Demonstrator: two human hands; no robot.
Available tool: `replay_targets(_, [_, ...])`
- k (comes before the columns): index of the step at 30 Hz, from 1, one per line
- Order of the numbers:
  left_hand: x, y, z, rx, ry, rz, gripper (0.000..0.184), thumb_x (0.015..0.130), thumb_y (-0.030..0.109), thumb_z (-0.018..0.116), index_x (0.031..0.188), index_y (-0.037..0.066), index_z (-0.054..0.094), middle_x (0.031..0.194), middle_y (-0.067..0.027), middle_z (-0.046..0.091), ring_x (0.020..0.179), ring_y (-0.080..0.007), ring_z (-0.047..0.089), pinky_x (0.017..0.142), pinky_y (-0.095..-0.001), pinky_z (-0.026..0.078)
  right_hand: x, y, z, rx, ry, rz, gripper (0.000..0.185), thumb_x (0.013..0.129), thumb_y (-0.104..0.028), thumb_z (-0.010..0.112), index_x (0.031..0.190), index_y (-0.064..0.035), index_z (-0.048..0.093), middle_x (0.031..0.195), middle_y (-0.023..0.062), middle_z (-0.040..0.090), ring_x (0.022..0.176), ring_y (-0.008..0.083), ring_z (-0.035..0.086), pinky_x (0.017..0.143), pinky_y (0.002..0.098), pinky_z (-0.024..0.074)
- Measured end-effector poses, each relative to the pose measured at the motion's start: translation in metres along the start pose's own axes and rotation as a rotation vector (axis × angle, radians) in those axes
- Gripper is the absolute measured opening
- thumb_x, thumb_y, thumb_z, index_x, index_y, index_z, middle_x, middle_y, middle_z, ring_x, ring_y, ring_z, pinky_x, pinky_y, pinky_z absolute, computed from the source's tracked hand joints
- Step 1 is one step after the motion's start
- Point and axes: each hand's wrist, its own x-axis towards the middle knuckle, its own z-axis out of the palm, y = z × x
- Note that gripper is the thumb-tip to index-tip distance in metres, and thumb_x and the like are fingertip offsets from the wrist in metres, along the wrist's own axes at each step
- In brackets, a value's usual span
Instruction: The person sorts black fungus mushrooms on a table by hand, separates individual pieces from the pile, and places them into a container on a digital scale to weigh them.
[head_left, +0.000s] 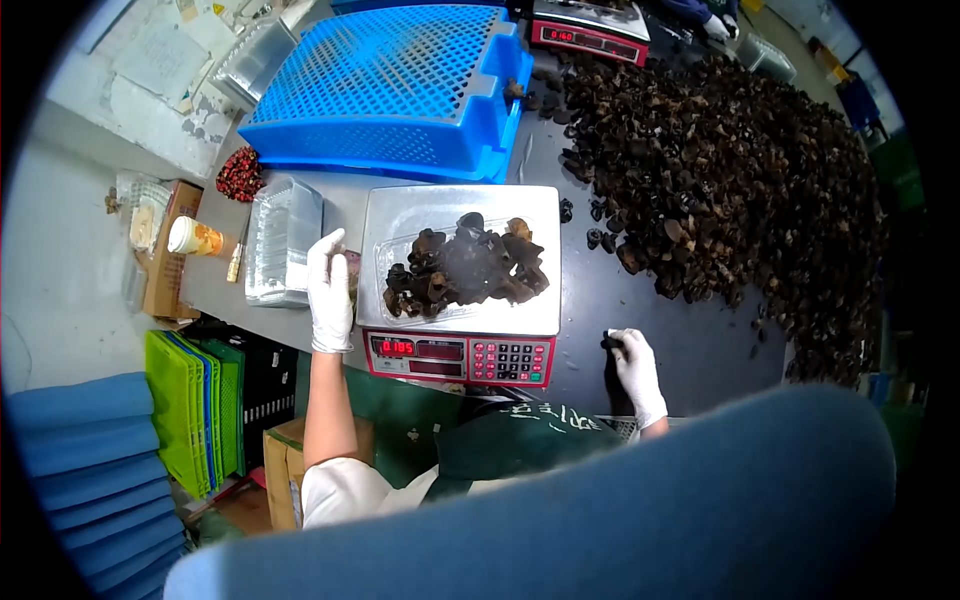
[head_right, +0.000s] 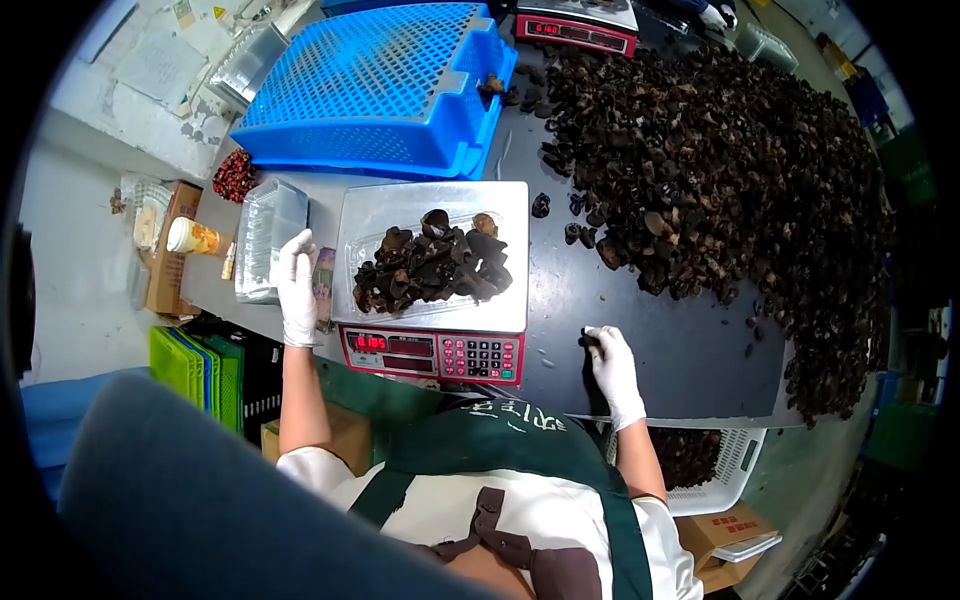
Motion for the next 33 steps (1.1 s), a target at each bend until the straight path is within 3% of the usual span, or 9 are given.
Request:
replay_targets(3, [-0.005,0.02,0.006,0.068,-0.169,-0.008,0.061,0.079,0.028,0.075,0.132,0.006,0.054,0.129,-0.0123,0.053,0.112,-0.0245,0.053,0.098,-0.0378,0.042,0.017,-0.014,-0.004,-0.001,0.1,-0.024,0.02,0.086,0.0,0.061,0.106,-0.0025,0.064,0.096,0.0147,0.066,0.089,0.0307,0.066,0.08,0.0346,0.0514])
replay_targets(5, [-0.003,0.04,0.011,0.508,-0.339,0.244,0.08,0.07,0.04,0.081,0.137,0.009,0.051,0.141,-0.0168,0.045,0.129,-0.0356,0.041,0.109,-0.0463,0.033,0.034,-0.037,-0.009,0.036,0.107,-0.05,0.023,0.088,-0.003,0.06,0.111,-0.0039,0.065,0.097,0.0139,0.067,0.09,0.0289,0.067,0.081,0.0324,0.0516])
replay_targets(10, [-0.002,0.029,0.038,0.629,-0.648,0.14,0.121,0.057,0.063,0.082,0.154,0.018,0.026,0.157,-0.0254,0.018,0.144,-0.0502,0.01,0.115,-0.0601,0.01,0.083,-0.115,-0.003,0.167,0.115,-0.448,0.031,0.079,-0.008,0.064,0.11,-0.0058,0.066,0.094,0.0117,0.067,0.087,0.0322,0.063,0.077,0.0412,0.0495])
replay_targets(19, [-0.005,0.018,0.054,0.573,-0.534,0.27,0.105,0.057,0.052,0.086,0.144,0.01,0.044,0.141,-0.0223,0.039,0.131,-0.0409,0.036,0.11,-0.0499,0.031,0.113,-0.149,0.015,0.077,0.314,-0.594,0.027,0.077,-0.007,0.065,0.104,-0.0043,0.065,0.09,0.0119,0.068,0.086,0.0338,0.062,0.08,0.0436,0.0476])
replay_targets(24, [-0.013,0.01,0.037,0.346,-0.43,0.173,0.108,0.064,0.061,0.079,0.147,0.007,0.036,0.147,-0.0241,0.034,0.137,-0.0405,0.031,0.112,-0.0496,0.027,0.114,-0.095,0.016,-0.182,0.327,-0.35,0.065,0.081,-0.018,0.066,0.14,-0.0043,0.043,0.126,0.0181,0.055,0.11,0.032,0.055,0.091,0.042,0.0457])
replay_targets(25, [-0.017,0.005,0.03,0.289,-0.373,0.135,0.104,0.069,0.061,0.077,0.147,0.006,0.036,0.146,-0.0238,0.036,0.136,-0.0394,0.032,0.113,-0.0488,0.027,0.108,-0.102,0.009,-0.022,0.216,-0.258,0.06,0.085,-0.021,0.065,0.139,-0.0022,0.045,0.111,0.0166,0.063,0.099,0.0297,0.061,0.085,0.0397,0.0485])
replay_targets(28, [-0.042,-0.004,0.015,0.214,-0.207,-0.255,0.059,0.091,0.025,0.065,0.138,-0.003,0.046,0.108,-0.0127,0.059,0.092,-0.0171,0.057,0.083,-0.0299,0.047,0.096,-0.119,0.0,0.08,-0.165,0.037,0.053,0.091,-0.025,0.059,0.135,0.0016,0.048,0.075,0.0135,0.065,0.072,0.0273,0.064,0.07,0.0358,0.0512])
replay_targets(31, [-0.053,0.004,0.006,0.324,-0.371,-0.312,0.045,0.092,0.018,0.062,0.129,-0.007,0.054,0.075,-0.0058,0.059,0.063,-0.0102,0.053,0.062,-0.0281,0.048,0.09,-0.109,0.021,0.203,-0.24,0.017,0.052,0.091,-0.026,0.059,0.134,0.0006,0.05,0.084,0.0151,0.067,0.078,0.0284,0.066,0.076,0.0368,0.0518])
replay_targets(33, [-0.056,0.001,0.01,0.035,-0.374,-0.516,0.046,0.095,0.012,0.058,0.136,-0.005,0.047,0.081,-0.0035,0.058,0.059,-0.0081,0.054,0.056,-0.0229,0.047,0.096,-0.106,0.033,0.236,-0.216,-0.012,0.047,0.091,-0.019,0.057,0.132,0.0023,0.052,0.083,0.0118,0.066,0.077,0.0218,0.066,0.076,0.0332,0.0518])
